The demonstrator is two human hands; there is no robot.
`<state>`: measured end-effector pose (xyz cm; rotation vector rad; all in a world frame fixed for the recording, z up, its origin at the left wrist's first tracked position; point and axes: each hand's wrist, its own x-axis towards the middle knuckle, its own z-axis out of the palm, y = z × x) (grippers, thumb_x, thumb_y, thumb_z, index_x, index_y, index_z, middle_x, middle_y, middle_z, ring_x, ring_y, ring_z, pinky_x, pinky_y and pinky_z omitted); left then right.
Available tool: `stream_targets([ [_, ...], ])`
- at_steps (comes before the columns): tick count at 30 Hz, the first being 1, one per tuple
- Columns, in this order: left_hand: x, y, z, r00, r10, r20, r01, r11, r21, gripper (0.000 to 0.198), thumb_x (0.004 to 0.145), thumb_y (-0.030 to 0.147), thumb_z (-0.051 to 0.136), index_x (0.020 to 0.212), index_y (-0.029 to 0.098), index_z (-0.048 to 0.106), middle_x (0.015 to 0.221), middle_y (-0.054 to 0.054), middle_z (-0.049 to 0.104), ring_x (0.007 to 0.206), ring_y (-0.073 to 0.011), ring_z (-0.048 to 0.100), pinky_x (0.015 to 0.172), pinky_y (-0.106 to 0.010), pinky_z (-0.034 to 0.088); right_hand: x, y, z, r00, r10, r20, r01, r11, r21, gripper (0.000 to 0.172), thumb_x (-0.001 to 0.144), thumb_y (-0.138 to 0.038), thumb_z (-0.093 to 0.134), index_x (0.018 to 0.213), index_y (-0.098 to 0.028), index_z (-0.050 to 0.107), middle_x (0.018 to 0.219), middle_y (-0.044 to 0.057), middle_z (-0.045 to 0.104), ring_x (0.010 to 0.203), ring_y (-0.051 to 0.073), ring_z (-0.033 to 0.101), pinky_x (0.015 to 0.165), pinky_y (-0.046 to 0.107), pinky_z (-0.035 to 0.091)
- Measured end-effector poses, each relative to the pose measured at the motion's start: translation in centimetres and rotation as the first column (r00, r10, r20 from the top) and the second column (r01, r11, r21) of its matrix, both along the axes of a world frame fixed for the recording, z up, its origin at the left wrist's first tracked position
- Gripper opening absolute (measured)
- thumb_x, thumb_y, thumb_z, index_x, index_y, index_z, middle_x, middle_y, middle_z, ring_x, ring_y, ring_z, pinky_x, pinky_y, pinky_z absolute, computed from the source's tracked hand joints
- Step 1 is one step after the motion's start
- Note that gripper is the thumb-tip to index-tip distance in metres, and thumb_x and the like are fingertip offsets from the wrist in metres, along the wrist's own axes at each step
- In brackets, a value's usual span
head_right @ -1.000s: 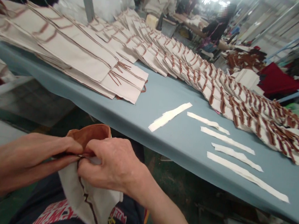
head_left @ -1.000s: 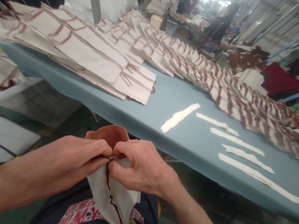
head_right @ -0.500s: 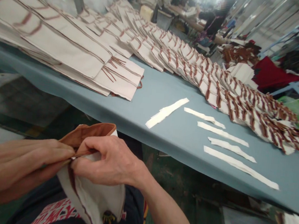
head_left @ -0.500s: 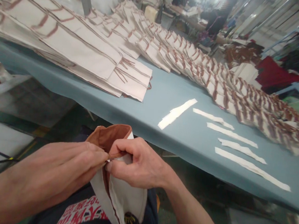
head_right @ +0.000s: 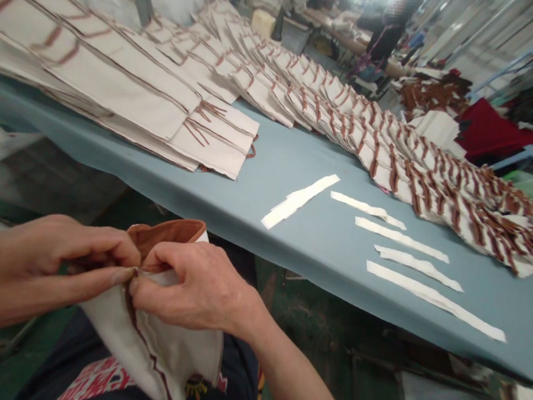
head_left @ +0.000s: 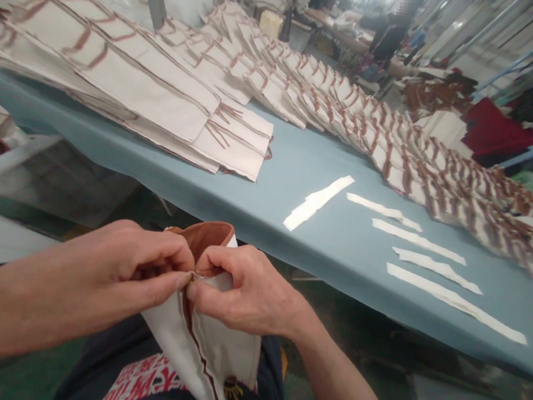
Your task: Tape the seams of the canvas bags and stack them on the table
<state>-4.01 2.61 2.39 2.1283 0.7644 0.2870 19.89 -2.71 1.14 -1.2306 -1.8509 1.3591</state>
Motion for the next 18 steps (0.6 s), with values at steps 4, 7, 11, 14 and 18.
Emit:
stream_targets([
  [4, 0.5, 0.4, -0.3, 1.000, 0.018, -0.025, -0.017, 0.999, 0.037, 0.023, 0.098, 0.025, 0.057, 0.077, 0.025, 0.067, 0.056, 0.011, 0.059, 0.047, -0.0098, 0.047, 0.045, -0.020, 0.030, 0.1, 0.4, 0.0, 0.999, 0.007, 0.046, -0.007, 1.000, 0.013, 0.029, 0.090, -0.023, 0.074, 0.074, -0.023, 0.051, 0.070, -0.009, 0.047, 0.067, 0.012, 0.042, 0.069, 0.028, 0.032],
  [7, 0.9, 0.5, -0.9, 1.000, -0.027, -0.009, 0.028, 0.991, 0.128, 0.018, 0.092, 0.020, 0.058, 0.075, 0.026, 0.061, 0.055, 0.010, 0.056, 0.045, -0.0102, 0.045, 0.046, -0.024, 0.028, -0.1, 0.6, 0.1, 0.994, 0.019, 0.109, -0.022, 1.000, 0.022, 0.036, 0.090, -0.019, 0.075, 0.072, -0.024, 0.044, 0.071, -0.009, 0.044, 0.068, 0.012, 0.040, 0.067, 0.029, 0.029],
  [11, 1.0, 0.1, -1.5, 0.999, -0.037, -0.002, 0.035, 0.917, 0.398, 0.020, 0.089, 0.011, 0.053, 0.077, 0.027, 0.051, 0.057, 0.009, 0.053, 0.043, -0.0121, 0.047, 0.049, -0.031, 0.026, -0.6, 0.7, 0.5, 0.976, 0.020, 0.218, -0.029, 0.999, 0.039, 0.034, 0.093, -0.015, 0.075, 0.077, -0.024, 0.046, 0.076, -0.008, 0.050, 0.072, 0.013, 0.047, 0.070, 0.030, 0.029],
  [14, 0.9, -0.5, -1.9, 0.997, -0.069, 0.018, 0.044, 0.790, 0.611, 0.028, 0.096, 0.005, 0.048, 0.079, 0.027, 0.050, 0.062, 0.008, 0.054, 0.046, -0.0141, 0.051, 0.051, -0.035, 0.029, -0.8, 0.7, 0.7, 0.956, -0.002, 0.294, -0.015, 0.998, 0.055, 0.036, 0.095, -0.015, 0.075, 0.077, -0.024, 0.045, 0.074, -0.007, 0.050, 0.072, 0.014, 0.047, 0.070, 0.032, 0.027],
  [18, 0.8, -1.2, -2.3, 0.994, -0.107, 0.035, 0.047, 0.680, 0.731, 0.039, 0.112, 0.007, 0.043, 0.081, 0.027, 0.053, 0.068, 0.005, 0.060, 0.054, -0.0164, 0.058, 0.056, -0.036, 0.039, -0.7, 0.7, 0.7, 0.950, -0.028, 0.311, 0.024, 1.000, 0.017, 0.029, 0.090, -0.013, 0.076, 0.075, -0.024, 0.053, 0.075, -0.006, 0.058, 0.075, 0.015, 0.051, 0.072, 0.030, 0.030],
])
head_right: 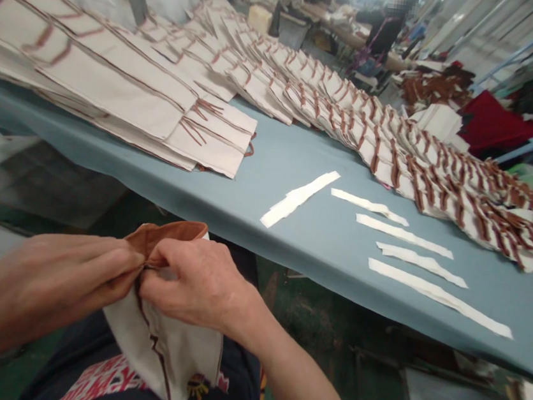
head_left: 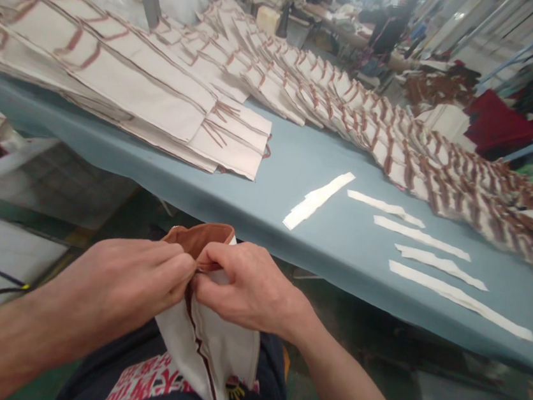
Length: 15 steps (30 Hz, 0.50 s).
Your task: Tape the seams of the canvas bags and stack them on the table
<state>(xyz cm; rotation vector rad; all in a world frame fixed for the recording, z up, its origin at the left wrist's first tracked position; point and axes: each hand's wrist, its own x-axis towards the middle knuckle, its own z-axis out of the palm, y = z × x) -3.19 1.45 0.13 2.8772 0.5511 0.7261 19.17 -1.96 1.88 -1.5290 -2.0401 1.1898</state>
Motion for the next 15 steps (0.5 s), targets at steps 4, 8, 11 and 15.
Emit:
stream_targets([
  [4, -0.4, -0.2, -0.3, 0.996, -0.086, 0.025, 0.086, 0.996, 0.017, 0.035, 0.121, 0.013, 0.038, 0.098, 0.026, 0.061, 0.080, 0.002, 0.074, 0.066, -0.0184, 0.069, 0.066, -0.033, 0.052, 0.5, -0.1, 0.0, 0.996, -0.017, -0.086, 0.014, 0.999, -0.043, 0.020, 0.086, -0.010, 0.077, 0.078, -0.022, 0.063, 0.078, -0.006, 0.065, 0.079, 0.015, 0.059, 0.075, 0.028, 0.036],
  [8, -1.2, -0.2, -0.4, 0.993, -0.118, 0.006, 0.117, 0.992, 0.055, 0.037, 0.114, 0.003, 0.036, 0.111, 0.024, 0.066, 0.088, 0.000, 0.080, 0.071, -0.0199, 0.074, 0.069, -0.033, 0.055, 1.1, -0.3, -0.3, 0.965, -0.019, -0.262, -0.025, 0.986, -0.165, 0.018, 0.087, -0.014, 0.076, 0.076, -0.022, 0.064, 0.071, -0.008, 0.057, 0.070, 0.012, 0.051, 0.070, 0.025, 0.039],
  [11, -1.7, -0.5, -0.2, 0.988, -0.149, -0.039, 0.150, 0.988, 0.034, 0.037, 0.112, 0.005, 0.038, 0.123, 0.022, 0.068, 0.096, -0.002, 0.084, 0.075, -0.0216, 0.076, 0.073, -0.033, 0.057, 1.2, -0.4, -1.1, 0.886, -0.055, -0.461, -0.087, 0.956, -0.281, 0.021, 0.087, -0.025, 0.083, 0.078, -0.021, 0.064, 0.072, -0.008, 0.055, 0.069, 0.012, 0.046, 0.064, 0.023, 0.038],
  [15, -2.1, -1.3, 0.3, 0.991, -0.132, 0.017, 0.133, 0.989, -0.057, 0.040, 0.113, 0.006, 0.038, 0.127, 0.025, 0.071, 0.098, -0.001, 0.085, 0.078, -0.0220, 0.077, 0.080, -0.032, 0.060, 0.9, -0.6, -2.2, 0.743, -0.164, -0.649, -0.174, 0.889, -0.424, 0.040, 0.082, -0.044, 0.099, 0.080, -0.019, 0.068, 0.076, -0.007, 0.060, 0.070, 0.011, 0.048, 0.065, 0.022, 0.041],
])
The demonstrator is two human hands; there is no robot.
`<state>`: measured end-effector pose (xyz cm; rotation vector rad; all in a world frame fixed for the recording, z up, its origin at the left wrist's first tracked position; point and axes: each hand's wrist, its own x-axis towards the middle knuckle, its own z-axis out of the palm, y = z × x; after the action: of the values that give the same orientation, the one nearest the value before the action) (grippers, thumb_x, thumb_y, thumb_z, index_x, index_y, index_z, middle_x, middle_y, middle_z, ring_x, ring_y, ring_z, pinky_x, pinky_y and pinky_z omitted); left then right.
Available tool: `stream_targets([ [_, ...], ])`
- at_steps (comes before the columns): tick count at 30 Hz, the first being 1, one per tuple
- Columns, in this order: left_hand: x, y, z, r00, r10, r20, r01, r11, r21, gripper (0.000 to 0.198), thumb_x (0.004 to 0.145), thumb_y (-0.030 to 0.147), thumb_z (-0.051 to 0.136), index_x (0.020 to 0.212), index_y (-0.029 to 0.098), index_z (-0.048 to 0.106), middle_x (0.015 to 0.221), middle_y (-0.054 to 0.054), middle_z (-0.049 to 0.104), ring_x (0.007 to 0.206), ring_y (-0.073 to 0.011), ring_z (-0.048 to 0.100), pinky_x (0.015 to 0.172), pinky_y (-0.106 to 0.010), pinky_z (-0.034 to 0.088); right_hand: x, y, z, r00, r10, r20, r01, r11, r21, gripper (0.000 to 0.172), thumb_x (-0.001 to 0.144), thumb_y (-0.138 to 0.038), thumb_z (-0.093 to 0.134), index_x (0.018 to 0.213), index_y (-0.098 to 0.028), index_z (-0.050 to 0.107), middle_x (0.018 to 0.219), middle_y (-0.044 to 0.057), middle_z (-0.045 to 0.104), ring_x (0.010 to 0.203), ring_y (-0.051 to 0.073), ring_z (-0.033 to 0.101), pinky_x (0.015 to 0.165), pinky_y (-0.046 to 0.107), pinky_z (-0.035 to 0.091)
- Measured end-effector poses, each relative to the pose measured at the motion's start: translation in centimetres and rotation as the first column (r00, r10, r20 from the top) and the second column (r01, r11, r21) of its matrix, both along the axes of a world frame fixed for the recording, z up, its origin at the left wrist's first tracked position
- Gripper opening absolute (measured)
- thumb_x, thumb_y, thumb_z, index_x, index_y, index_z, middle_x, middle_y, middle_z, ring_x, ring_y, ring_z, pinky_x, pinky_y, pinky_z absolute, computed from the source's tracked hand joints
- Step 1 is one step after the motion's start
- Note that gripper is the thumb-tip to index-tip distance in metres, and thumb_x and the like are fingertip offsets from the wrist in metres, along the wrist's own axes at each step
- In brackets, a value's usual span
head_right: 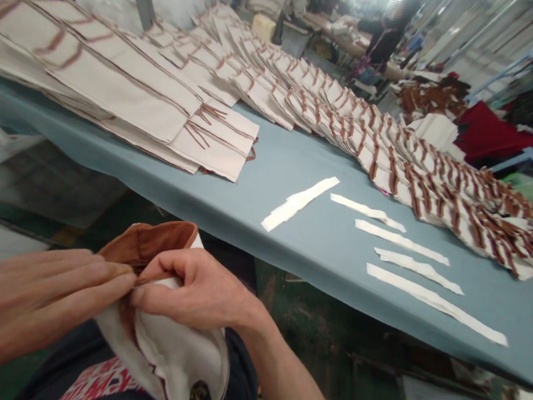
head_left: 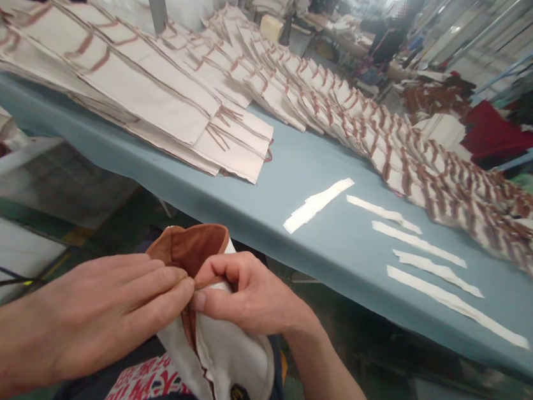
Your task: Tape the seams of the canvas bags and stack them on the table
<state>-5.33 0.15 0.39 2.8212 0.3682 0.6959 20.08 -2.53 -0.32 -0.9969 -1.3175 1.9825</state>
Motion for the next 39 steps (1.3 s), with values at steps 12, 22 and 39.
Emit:
stream_targets([
  [12, -1.4, -0.1, -1.5, 0.997, 0.053, -0.050, -0.052, 0.999, 0.016, 0.043, 0.114, 0.007, 0.043, 0.137, 0.024, 0.075, 0.110, -0.003, 0.088, 0.093, -0.0227, 0.084, 0.086, -0.029, 0.067, -1.0, -0.4, -1.3, 0.978, -0.121, -0.167, 0.078, 0.967, -0.243, 0.045, 0.073, -0.052, 0.099, 0.084, -0.018, 0.073, 0.060, -0.009, 0.057, 0.049, 0.007, 0.036, 0.045, 0.022, 0.025],
  [22, 0.2, -0.8, -0.5, 0.966, 0.179, 0.189, -0.147, 0.973, -0.176, 0.023, 0.110, 0.014, 0.057, 0.115, 0.029, 0.073, 0.091, 0.003, 0.086, 0.073, -0.0177, 0.080, 0.073, -0.024, 0.062, -1.6, -1.3, 1.6, 0.989, -0.149, 0.009, 0.147, 0.985, 0.089, 0.023, 0.078, -0.030, 0.080, 0.074, -0.022, 0.058, 0.065, -0.009, 0.048, 0.061, 0.010, 0.038, 0.057, 0.022, 0.034],
  [39, -0.3, 0.9, -1.9, 0.988, 0.129, 0.085, -0.074, 0.878, -0.472, 0.036, 0.122, 0.032, 0.053, 0.090, 0.026, 0.070, 0.075, 0.006, 0.071, 0.065, -0.0132, 0.063, 0.067, -0.025, 0.044, -1.6, -2.1, 1.2, 0.943, -0.277, 0.184, 0.154, 0.853, 0.498, 0.003, 0.078, -0.025, 0.061, 0.076, -0.025, 0.059, 0.066, -0.006, 0.058, 0.056, 0.011, 0.046, 0.057, 0.025, 0.037],
])
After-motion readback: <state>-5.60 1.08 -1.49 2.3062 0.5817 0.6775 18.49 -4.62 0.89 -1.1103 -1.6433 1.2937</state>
